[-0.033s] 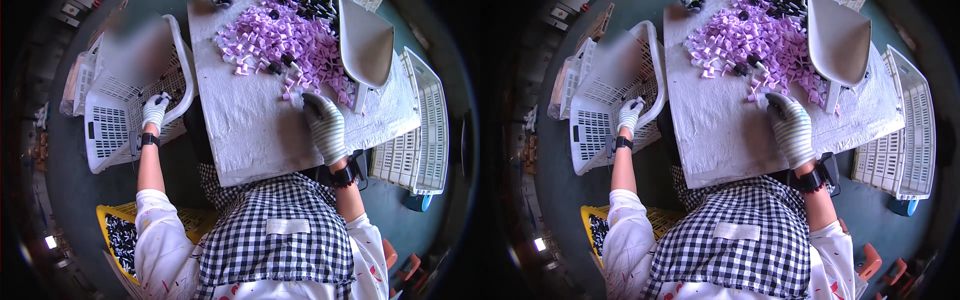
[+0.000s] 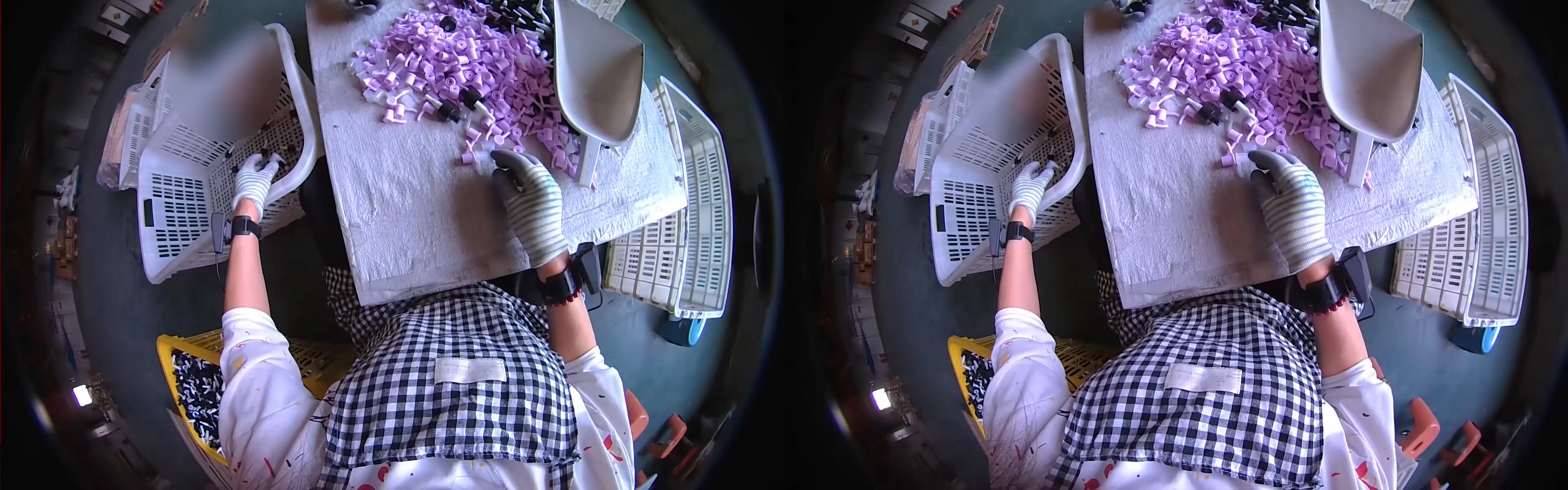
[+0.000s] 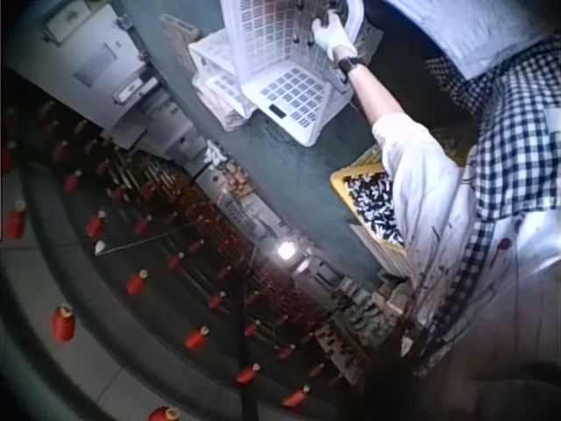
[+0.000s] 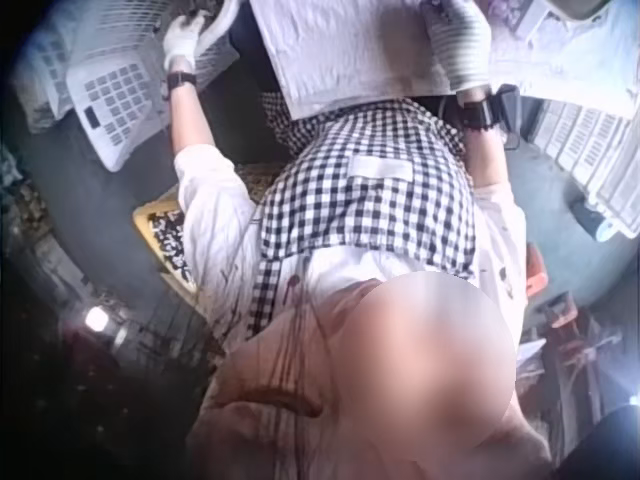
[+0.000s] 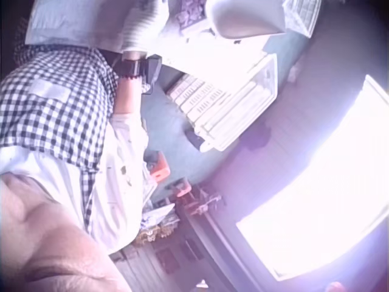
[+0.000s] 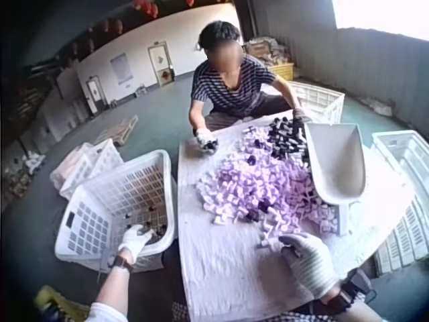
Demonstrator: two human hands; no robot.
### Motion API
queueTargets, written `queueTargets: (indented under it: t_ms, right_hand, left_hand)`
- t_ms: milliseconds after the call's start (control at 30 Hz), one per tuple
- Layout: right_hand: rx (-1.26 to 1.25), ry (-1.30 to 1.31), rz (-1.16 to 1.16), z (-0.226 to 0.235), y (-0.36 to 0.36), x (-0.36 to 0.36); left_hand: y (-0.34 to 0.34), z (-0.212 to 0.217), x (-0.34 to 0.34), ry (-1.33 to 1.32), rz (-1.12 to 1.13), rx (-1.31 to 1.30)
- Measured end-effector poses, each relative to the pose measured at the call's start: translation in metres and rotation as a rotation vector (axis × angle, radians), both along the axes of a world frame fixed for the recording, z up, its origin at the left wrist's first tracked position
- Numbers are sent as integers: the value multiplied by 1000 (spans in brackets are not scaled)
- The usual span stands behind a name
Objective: Manually assembling black and purple plastic components at a workbench in a factory setting.
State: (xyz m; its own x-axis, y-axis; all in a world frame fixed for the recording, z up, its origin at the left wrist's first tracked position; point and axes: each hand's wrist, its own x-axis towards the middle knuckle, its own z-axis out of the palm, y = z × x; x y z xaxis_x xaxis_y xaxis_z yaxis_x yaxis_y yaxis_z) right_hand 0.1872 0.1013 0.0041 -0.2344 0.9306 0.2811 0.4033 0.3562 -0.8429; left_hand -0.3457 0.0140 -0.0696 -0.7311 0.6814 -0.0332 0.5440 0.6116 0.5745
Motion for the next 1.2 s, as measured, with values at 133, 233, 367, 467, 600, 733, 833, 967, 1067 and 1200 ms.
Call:
queueTargets:
  t_ms: [133,233,367,467,600,733,833,967,1067,1200]
  right_hand:
    - [331,-420,74,15,19,-14]
    - [250,-667,48,26,23,-36]
    - [173,-343,161,1,21,-11]
    - [122,-252,29,-4,9,12]
    - [121,-246,42,2,5,16]
    - [195,-422,76,4,9,-15]
    - [188,-543,111,-3,19,-28]
    - [151,-534,157,12,9,-20]
    - [120,-622,81,22,-1,2]
    - [129,-591,84,14,-9,26]
  left_hand:
    - [51,55,91,537,-371,347]
    - [81,68,169,353,-524,389]
    - [90,86,276,212,-1045,283]
    - [91,94,316,289,-1119,162]
    - [84,74,324,265,-1108,224]
    - [61,77,319,133,-1059,298]
    - [47,75,306,83,-1092,321]
    - [73,56,268,44,-944,393]
    - [121,74,263,170,-968,453]
    - [146,86,277,579,-1117,183]
